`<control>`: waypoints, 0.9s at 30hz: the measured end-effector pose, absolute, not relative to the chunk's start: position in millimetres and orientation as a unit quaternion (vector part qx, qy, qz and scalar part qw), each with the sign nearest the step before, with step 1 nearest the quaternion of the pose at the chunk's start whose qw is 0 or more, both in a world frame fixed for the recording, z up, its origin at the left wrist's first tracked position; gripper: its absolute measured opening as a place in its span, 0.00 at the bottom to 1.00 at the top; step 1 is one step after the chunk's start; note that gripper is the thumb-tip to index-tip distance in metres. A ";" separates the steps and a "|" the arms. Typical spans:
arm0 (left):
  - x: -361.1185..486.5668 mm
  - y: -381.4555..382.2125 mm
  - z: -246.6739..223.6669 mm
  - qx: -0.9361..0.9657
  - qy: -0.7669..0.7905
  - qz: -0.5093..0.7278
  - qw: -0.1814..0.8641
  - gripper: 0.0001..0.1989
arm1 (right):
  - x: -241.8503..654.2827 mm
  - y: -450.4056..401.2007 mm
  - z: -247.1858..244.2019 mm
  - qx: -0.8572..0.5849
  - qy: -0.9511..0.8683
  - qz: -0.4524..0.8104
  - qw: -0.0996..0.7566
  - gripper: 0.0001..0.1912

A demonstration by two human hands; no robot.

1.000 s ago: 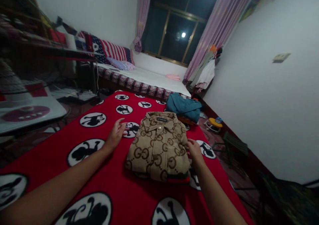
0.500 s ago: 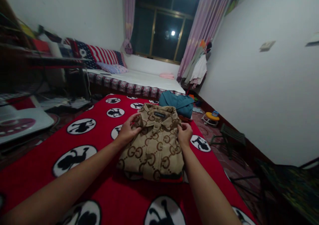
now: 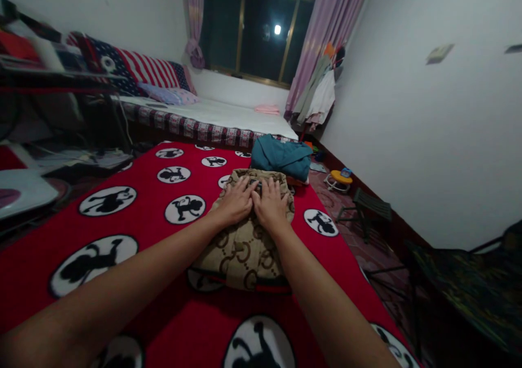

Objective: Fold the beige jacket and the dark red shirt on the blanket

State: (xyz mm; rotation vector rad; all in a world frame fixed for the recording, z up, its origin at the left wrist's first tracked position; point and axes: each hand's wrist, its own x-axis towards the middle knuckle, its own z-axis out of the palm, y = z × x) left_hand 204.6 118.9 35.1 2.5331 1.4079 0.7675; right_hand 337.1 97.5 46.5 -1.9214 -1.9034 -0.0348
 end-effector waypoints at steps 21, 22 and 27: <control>163.3 107.3 -7.1 0.894 0.365 0.195 0.173 0.29 | 372.1 89.8 -9.2 -0.687 -0.703 0.014 0.186 0.29; 149.7 94.0 -7.7 0.897 0.355 0.197 0.173 0.28 | 377.1 79.7 -8.7 -0.674 -0.711 0.049 0.194 0.29; 84.0 22.4 -11.9 0.905 0.316 0.250 0.136 0.29 | 400.9 -0.3 3.2 -0.611 -0.672 0.219 0.357 0.23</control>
